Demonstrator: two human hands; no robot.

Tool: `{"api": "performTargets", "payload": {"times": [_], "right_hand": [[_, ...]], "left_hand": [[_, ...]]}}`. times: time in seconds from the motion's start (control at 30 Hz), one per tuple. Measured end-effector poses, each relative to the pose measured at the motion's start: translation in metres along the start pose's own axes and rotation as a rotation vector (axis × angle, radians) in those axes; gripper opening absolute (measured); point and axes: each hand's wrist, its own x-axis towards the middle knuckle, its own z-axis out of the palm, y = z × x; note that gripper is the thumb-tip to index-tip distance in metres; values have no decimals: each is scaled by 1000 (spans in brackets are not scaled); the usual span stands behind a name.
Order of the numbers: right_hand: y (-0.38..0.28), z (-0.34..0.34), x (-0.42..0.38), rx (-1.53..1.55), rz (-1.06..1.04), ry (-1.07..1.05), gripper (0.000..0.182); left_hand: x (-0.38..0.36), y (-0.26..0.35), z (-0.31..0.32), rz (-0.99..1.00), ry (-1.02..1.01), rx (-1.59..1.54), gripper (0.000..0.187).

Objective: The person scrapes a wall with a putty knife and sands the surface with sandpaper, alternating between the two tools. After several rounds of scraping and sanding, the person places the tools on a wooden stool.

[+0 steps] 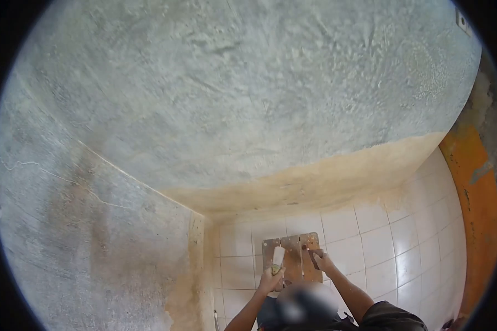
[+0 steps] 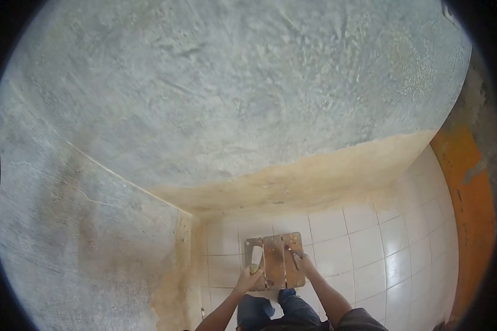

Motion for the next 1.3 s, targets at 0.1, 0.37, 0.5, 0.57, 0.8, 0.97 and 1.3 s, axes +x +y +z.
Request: {"api": "performTargets", "payload": {"times": [0.1, 0.37, 0.5, 0.57, 0.8, 0.97, 1.3], "right_hand": [[-15, -7, 0, -42, 192, 35, 37], [-75, 9, 4, 340, 32, -32, 35], [-98, 15, 3, 400, -22, 73, 35], [-107, 14, -1, 456, -64, 88, 35], [-112, -28, -57, 482, -49, 320, 43], [-100, -60, -83, 461, 51, 607, 48], [-244, -82, -49, -35, -721, 879, 40]], "left_hand": [[8, 56, -5, 83, -61, -104, 31], [-66, 232, -45, 148, -216, -553, 25], [-106, 308, -72, 309, -312, -490, 27], [-107, 320, -75, 371, -336, -494, 33], [-76, 305, -67, 419, -404, -540, 35], [-67, 296, -74, 359, -447, -597, 24], [-33, 313, -109, 469, -239, -575, 35]]}}
